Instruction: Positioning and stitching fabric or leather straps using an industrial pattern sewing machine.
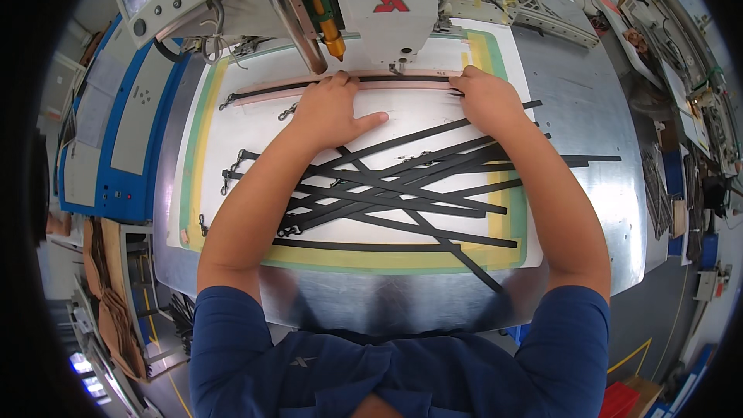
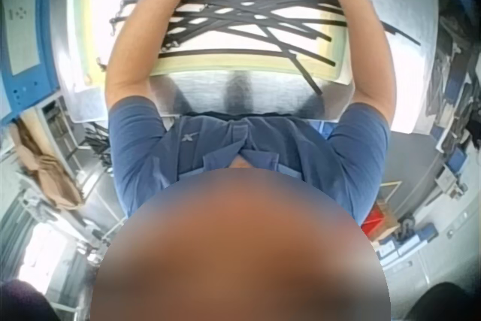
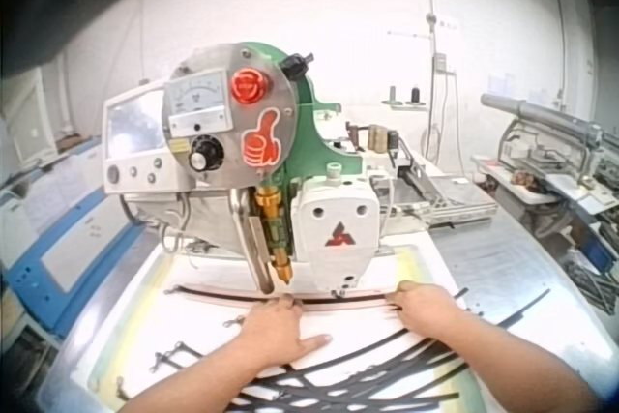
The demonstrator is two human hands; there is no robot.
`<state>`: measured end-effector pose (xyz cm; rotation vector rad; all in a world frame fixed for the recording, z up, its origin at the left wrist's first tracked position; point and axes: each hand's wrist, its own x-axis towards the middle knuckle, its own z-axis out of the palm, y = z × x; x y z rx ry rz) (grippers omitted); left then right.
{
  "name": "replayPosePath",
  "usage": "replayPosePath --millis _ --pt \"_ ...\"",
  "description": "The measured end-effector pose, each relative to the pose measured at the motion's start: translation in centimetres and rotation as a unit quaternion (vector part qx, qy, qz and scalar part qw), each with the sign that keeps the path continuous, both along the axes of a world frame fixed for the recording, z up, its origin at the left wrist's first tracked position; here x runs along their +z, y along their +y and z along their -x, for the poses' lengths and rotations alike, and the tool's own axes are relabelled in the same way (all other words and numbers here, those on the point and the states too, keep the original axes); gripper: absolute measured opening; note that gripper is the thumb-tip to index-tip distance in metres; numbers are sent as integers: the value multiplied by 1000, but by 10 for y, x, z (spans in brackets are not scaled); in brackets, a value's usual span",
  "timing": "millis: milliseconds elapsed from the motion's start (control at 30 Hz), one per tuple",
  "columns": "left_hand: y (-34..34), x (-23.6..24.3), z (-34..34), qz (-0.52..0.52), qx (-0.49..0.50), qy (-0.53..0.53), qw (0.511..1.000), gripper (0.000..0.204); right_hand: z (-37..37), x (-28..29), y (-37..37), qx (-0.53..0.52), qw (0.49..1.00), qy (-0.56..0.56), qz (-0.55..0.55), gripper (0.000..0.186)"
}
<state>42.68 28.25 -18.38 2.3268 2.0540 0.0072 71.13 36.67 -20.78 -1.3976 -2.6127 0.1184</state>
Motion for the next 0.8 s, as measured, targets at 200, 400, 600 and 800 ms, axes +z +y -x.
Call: replayPosePath --millis 200,400,600,800 --pt "2 -3 -14 -32 -19 -15 999 83 3 0 3 20 1000 -3 8 40" --pt "11 0 -33 -19 -39 -10 999 83 6 -2 3 23 999 22 16 40" --pt "17 2 -51 -1 -46 -34 998 82 3 -7 0 24 998 51 22 41" --pt "18 -4 -69 -41 -51 -29 997 81 -4 -18 -2 53 995 83 -7 44"
